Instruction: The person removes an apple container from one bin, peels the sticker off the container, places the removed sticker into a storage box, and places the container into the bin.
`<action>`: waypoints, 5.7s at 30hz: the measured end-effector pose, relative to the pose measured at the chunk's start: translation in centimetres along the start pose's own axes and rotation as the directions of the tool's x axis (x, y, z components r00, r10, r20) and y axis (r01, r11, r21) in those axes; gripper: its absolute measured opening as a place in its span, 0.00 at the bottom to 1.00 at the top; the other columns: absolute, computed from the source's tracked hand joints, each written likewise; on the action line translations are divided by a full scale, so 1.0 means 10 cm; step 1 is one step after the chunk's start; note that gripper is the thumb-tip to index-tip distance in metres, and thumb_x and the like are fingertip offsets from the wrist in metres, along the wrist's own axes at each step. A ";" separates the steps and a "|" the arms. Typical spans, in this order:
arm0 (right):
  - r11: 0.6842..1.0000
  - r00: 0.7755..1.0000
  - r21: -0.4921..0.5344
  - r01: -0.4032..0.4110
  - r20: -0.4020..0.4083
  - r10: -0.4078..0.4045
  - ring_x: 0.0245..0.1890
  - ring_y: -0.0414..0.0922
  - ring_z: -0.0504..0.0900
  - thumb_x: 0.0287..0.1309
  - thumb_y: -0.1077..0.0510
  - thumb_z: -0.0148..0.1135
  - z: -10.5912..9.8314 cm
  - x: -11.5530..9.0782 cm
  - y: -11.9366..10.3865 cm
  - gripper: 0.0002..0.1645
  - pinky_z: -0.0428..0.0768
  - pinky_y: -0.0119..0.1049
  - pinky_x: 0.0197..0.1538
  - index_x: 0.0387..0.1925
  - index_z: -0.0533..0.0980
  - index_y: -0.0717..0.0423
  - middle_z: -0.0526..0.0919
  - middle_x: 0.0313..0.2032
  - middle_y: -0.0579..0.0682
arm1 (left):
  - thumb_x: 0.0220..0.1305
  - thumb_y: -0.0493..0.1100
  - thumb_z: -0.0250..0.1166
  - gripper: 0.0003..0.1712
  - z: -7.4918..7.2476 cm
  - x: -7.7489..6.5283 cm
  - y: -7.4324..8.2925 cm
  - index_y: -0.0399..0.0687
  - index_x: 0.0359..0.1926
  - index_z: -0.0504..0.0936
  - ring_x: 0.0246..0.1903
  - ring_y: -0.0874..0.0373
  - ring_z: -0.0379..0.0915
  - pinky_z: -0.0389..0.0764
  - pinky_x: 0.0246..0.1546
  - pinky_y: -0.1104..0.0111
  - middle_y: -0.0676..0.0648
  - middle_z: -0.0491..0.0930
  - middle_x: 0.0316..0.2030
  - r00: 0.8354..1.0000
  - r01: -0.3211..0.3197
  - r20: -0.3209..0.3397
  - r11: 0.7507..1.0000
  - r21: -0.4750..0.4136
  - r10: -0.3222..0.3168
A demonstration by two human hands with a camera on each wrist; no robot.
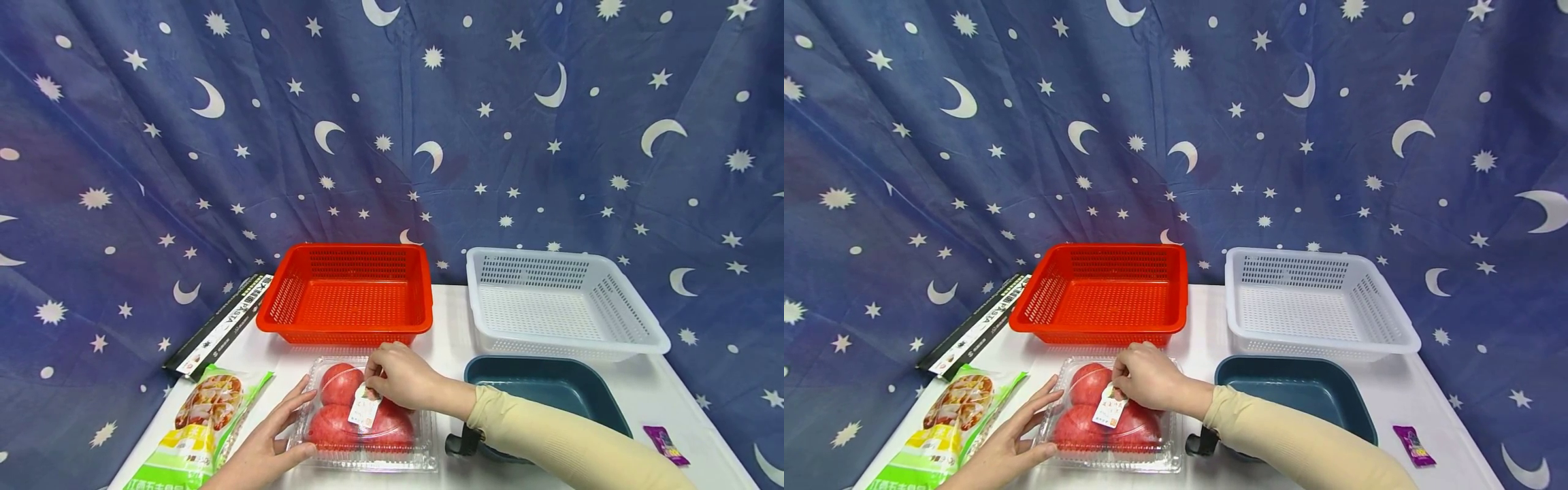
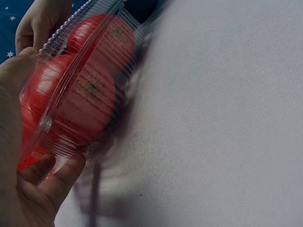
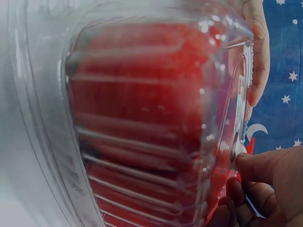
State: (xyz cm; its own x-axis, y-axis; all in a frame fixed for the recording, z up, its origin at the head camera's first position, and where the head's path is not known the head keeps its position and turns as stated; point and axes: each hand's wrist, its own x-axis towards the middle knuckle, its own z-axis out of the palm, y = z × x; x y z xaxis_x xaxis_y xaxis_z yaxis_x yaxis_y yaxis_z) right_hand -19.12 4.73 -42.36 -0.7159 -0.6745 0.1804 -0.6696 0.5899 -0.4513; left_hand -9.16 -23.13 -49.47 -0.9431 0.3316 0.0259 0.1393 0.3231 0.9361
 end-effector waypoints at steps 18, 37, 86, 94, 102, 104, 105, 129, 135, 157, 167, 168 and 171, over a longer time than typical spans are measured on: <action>0.991 0.999 0.135 -0.017 0.029 0.013 0.30 0.30 0.74 0.63 0.61 0.70 -0.04 -0.03 -0.02 0.09 0.72 0.31 0.44 0.28 0.80 0.47 0.79 0.19 0.32 | 0.68 0.36 0.68 0.38 0.01 0.00 -0.02 0.51 0.75 0.65 0.69 0.25 0.54 0.80 0.50 0.63 0.37 0.43 0.80 1.000 -0.026 -0.016 1.000 0.006 0.026; 0.979 0.998 0.200 -0.038 0.052 0.028 0.25 0.33 0.72 0.64 0.62 0.69 -0.11 -0.02 -0.02 0.08 0.73 0.29 0.34 0.30 0.80 0.48 0.76 0.22 0.34 | 0.68 0.38 0.69 0.38 0.01 -0.01 -0.01 0.52 0.75 0.65 0.68 0.24 0.56 0.81 0.50 0.61 0.39 0.44 0.80 1.000 -0.015 -0.023 1.000 0.027 0.015; 0.968 0.998 0.248 -0.043 0.048 0.032 0.24 0.33 0.72 0.63 0.63 0.70 -0.19 -0.02 -0.05 0.06 0.74 0.28 0.31 0.32 0.81 0.50 0.77 0.23 0.35 | 0.68 0.35 0.68 0.39 0.02 -0.01 -0.02 0.48 0.76 0.64 0.68 0.24 0.55 0.79 0.50 0.69 0.37 0.44 0.80 0.999 -0.046 -0.022 0.999 -0.007 0.046; 0.970 0.999 0.243 -0.023 0.032 0.016 0.24 0.33 0.72 0.62 0.65 0.69 -0.19 -0.01 -0.05 0.09 0.74 0.29 0.31 0.30 0.80 0.48 0.77 0.23 0.35 | 0.68 0.37 0.69 0.39 0.02 -0.02 -0.03 0.48 0.76 0.64 0.68 0.26 0.55 0.78 0.50 0.71 0.38 0.44 0.80 0.999 -0.031 -0.028 1.000 0.000 0.031; 0.967 0.999 0.253 -0.031 0.044 0.020 0.24 0.33 0.73 0.63 0.63 0.69 -0.21 -0.02 -0.05 0.08 0.74 0.28 0.31 0.30 0.80 0.48 0.77 0.23 0.35 | 0.68 0.37 0.69 0.39 0.01 -0.01 -0.04 0.47 0.76 0.63 0.68 0.25 0.55 0.78 0.50 0.71 0.38 0.43 0.80 0.999 -0.045 -0.020 0.999 -0.005 0.045; 0.965 0.999 0.260 -0.036 0.049 0.024 0.24 0.33 0.73 0.63 0.63 0.69 -0.22 -0.02 -0.06 0.08 0.74 0.28 0.31 0.31 0.81 0.48 0.78 0.23 0.35 | 0.68 0.37 0.69 0.39 0.01 -0.01 -0.04 0.46 0.76 0.63 0.68 0.25 0.55 0.78 0.50 0.71 0.37 0.43 0.80 0.999 -0.049 -0.019 0.999 -0.007 0.048; 0.964 0.998 0.264 -0.036 0.050 0.023 0.24 0.33 0.73 0.63 0.63 0.69 -0.22 -0.02 -0.06 0.07 0.74 0.28 0.31 0.31 0.81 0.48 0.78 0.23 0.35 | 0.68 0.37 0.69 0.39 0.01 -0.01 -0.03 0.46 0.76 0.63 0.68 0.25 0.54 0.79 0.50 0.71 0.37 0.43 0.80 0.998 -0.052 -0.019 0.999 -0.007 0.052; 0.937 0.990 0.323 -0.136 0.025 0.136 0.26 0.37 0.74 0.68 0.60 0.66 -0.41 -0.01 0.03 0.06 0.72 0.30 0.29 0.34 0.79 0.46 0.83 0.29 0.43 | 0.68 0.34 0.68 0.39 0.01 -0.01 -0.04 0.45 0.76 0.63 0.66 0.24 0.56 0.80 0.50 0.68 0.35 0.44 0.80 0.994 -0.104 -0.025 0.995 0.002 0.104; 0.929 0.990 0.345 -0.136 0.013 0.140 0.26 0.38 0.75 0.68 0.60 0.65 -0.50 -0.05 0.08 0.05 0.73 0.32 0.31 0.34 0.80 0.48 0.84 0.28 0.41 | 0.68 0.35 0.68 0.39 0.01 -0.01 -0.05 0.49 0.76 0.63 0.68 0.26 0.55 0.78 0.51 0.68 0.36 0.43 0.80 0.997 -0.081 -0.019 0.997 -0.002 0.081; 0.917 0.948 0.276 -0.289 -0.052 0.314 0.31 0.45 0.77 0.68 0.60 0.64 -1.11 -0.62 0.70 0.04 0.73 0.37 0.36 0.35 0.81 0.49 0.85 0.28 0.43 | 0.69 0.38 0.69 0.38 0.01 -0.01 0.01 0.54 0.75 0.65 0.69 0.27 0.55 0.79 0.54 0.60 0.40 0.43 0.81 1.000 0.011 -0.020 1.000 -0.003 -0.011; 0.913 0.946 0.269 -0.306 -0.024 0.324 0.30 0.45 0.78 0.67 0.61 0.65 -1.23 -0.95 0.98 0.04 0.73 0.34 0.35 0.34 0.80 0.52 0.84 0.27 0.45 | 0.68 0.38 0.69 0.38 0.02 -0.01 0.01 0.52 0.76 0.65 0.69 0.26 0.55 0.79 0.52 0.66 0.39 0.43 0.81 1.000 0.002 -0.023 1.000 -0.004 -0.002; 0.915 0.946 0.259 -0.308 -0.022 0.325 0.29 0.44 0.78 0.67 0.61 0.66 -1.24 -0.98 1.01 0.04 0.73 0.33 0.34 0.33 0.80 0.52 0.83 0.27 0.45 | 0.68 0.38 0.69 0.38 0.02 -0.01 0.01 0.52 0.76 0.65 0.69 0.27 0.55 0.78 0.52 0.67 0.39 0.43 0.81 1.000 0.001 -0.024 1.000 -0.003 -0.001; 0.923 0.946 0.224 -0.314 -0.013 0.325 0.28 0.43 0.77 0.66 0.61 0.66 -1.26 -1.06 1.07 0.04 0.71 0.34 0.34 0.33 0.80 0.51 0.82 0.26 0.45 | 0.68 0.38 0.69 0.38 0.03 -0.02 0.01 0.53 0.76 0.65 0.69 0.28 0.55 0.79 0.52 0.66 0.39 0.43 0.81 1.000 -0.001 -0.027 1.000 0.009 0.001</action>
State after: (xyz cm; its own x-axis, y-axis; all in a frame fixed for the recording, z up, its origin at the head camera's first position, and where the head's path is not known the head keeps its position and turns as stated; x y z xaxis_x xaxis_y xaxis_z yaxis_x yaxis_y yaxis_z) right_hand -21.18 23.81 -38.11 -0.8969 -0.4407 0.0355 -0.3491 0.6567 -0.6685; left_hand -8.92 -22.91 -49.49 -0.9508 0.3077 0.0364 0.1428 0.3310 0.9328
